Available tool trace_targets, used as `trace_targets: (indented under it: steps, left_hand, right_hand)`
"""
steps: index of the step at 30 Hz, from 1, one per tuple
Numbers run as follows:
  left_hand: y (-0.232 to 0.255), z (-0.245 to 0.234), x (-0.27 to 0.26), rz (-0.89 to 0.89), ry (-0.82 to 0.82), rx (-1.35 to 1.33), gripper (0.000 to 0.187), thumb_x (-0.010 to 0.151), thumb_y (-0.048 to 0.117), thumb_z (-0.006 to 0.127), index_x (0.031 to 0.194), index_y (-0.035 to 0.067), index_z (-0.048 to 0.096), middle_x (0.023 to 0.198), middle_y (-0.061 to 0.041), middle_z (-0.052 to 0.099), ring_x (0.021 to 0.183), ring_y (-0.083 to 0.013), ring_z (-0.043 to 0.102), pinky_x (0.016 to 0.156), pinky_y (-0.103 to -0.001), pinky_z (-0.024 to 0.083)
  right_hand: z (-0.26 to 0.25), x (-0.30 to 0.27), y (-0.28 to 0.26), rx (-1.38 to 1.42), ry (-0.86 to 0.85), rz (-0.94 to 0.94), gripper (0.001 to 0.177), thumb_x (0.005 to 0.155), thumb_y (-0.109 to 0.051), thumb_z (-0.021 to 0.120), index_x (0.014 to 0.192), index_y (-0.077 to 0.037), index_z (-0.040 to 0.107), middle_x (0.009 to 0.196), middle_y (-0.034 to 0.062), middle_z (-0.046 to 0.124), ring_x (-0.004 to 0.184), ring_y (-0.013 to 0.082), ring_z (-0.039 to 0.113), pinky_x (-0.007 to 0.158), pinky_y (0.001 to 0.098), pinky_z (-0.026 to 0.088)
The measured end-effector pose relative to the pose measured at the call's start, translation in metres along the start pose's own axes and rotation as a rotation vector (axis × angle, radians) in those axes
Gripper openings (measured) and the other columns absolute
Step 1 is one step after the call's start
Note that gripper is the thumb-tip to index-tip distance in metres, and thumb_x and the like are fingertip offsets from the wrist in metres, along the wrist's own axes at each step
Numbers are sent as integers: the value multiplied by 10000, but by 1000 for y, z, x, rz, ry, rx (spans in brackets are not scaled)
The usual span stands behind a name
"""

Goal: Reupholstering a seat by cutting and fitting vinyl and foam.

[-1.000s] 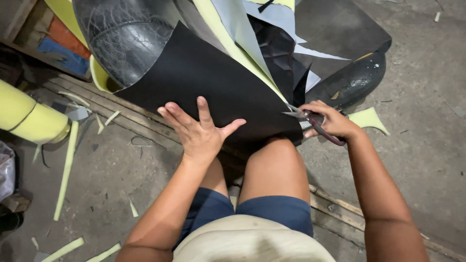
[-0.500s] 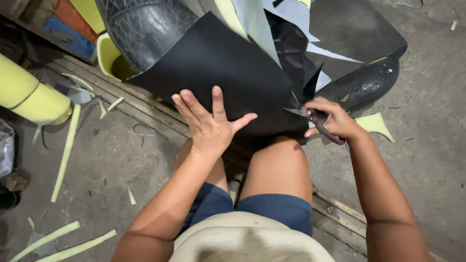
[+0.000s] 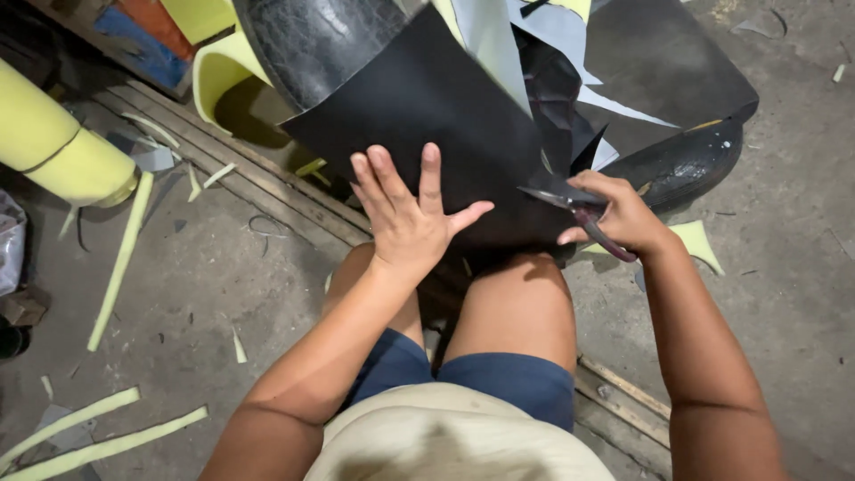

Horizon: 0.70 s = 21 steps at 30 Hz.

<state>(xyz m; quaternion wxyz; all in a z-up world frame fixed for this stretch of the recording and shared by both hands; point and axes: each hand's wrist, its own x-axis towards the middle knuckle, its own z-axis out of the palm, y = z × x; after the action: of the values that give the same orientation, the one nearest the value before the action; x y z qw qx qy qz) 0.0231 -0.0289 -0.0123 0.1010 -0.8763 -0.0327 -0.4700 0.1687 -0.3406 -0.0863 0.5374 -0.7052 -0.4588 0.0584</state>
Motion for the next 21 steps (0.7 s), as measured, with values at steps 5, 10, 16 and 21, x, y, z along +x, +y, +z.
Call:
trace_targets:
  steps: [5, 10, 16, 21]
  left_hand:
    - [-1, -5, 9, -3, 23, -2, 1140, 845, 907, 570, 1640, 124, 335, 1624, -422, 141, 1467, -657, 226, 1065, -785, 332]
    - [-2, -12, 15, -15, 47, 0, 1110, 855, 910, 572, 1643, 166, 330, 1638, -377, 169, 1496, -606, 212, 1078, -807, 289]
    - [-5, -23, 23, -15, 83, -3, 942, 935, 841, 513, 1609, 193, 399, 1610, -321, 260, 1475, -529, 288, 1088, -753, 298]
    - [-20, -31, 32, -32, 135, -60, 726, 965, 699, 625, 1503, 217, 551, 1511, -230, 416, 1347, -410, 416, 1078, -673, 348]
  right_hand:
    - [4, -3, 18, 19, 53, 67, 731, 558, -263, 1009, 1201, -41, 741, 1008, 177, 722, 943, 249, 671, 837, 405, 491]
    - [12, 25, -32, 40, -1, 113, 1024, 584, -307, 982, 1464, -64, 517, 1255, 199, 669, 1133, 239, 615, 994, 453, 444]
    - [17, 20, -22, -64, 108, 147, 769, 621, -400, 981, 1241, -87, 650, 762, 68, 549, 703, 110, 490, 656, 313, 392]
    - [25, 46, -54, -110, 134, 189, 841, 537, -276, 1022, 1220, -18, 605, 647, 103, 520, 624, 195, 482, 627, 354, 401]
